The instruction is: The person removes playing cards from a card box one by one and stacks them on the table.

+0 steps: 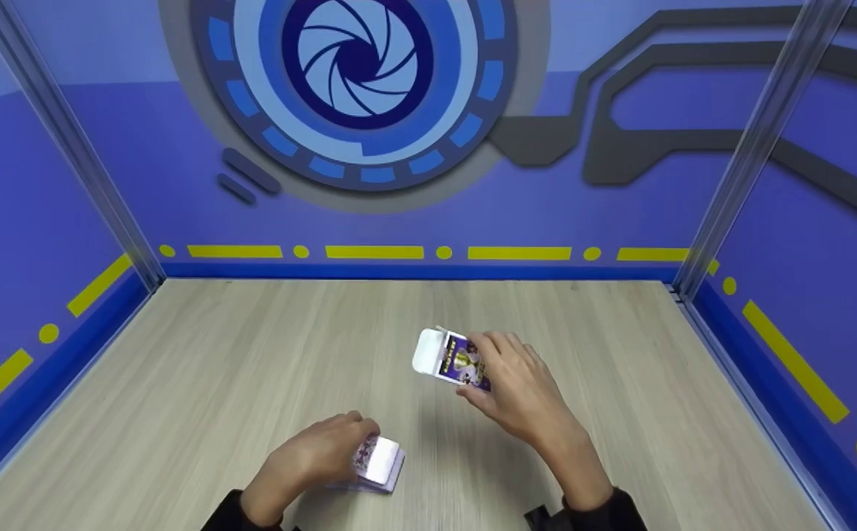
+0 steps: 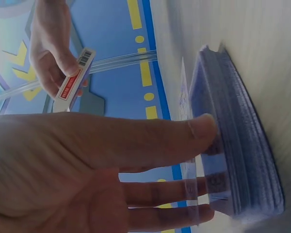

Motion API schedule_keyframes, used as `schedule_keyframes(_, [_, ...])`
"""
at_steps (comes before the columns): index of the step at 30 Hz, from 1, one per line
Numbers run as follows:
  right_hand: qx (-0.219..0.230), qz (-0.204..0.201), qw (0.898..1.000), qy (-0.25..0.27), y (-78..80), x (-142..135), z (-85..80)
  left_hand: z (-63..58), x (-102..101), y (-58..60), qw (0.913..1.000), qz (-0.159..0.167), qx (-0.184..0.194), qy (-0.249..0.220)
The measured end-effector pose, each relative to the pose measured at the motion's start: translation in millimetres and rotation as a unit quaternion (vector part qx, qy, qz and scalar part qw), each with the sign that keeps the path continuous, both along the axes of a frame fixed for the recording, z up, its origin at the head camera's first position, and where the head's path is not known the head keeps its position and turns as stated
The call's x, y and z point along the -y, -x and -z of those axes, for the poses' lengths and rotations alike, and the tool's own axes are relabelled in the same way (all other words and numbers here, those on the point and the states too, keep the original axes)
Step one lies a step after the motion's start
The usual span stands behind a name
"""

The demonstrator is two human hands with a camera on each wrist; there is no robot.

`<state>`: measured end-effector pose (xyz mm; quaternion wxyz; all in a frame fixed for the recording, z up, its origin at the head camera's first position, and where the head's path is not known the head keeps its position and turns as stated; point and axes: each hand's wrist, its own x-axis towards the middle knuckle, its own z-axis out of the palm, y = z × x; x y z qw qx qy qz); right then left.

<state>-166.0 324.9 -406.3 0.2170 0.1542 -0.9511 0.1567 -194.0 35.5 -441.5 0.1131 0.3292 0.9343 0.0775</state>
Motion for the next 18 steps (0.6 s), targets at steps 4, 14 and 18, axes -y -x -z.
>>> schedule_keyframes(4, [-0.004, -0.001, 1.000, 0.000, -0.5, 0.0, -0.6, 2.7, -2.0, -1.5, 0.9998, -0.002, 0.001, 0.020])
schedule_keyframes(14, [0.002, 0.003, 1.000, 0.003, 0.1, 0.4, -1.3, 7.5, -5.4, -3.7, 0.9994, -0.007, -0.020, 0.027])
schedule_keyframes(18, [0.004, 0.004, 1.000, 0.003, 0.5, 0.8, -1.0, 8.4, -7.8, -4.7, 0.9992, -0.011, -0.016, 0.034])
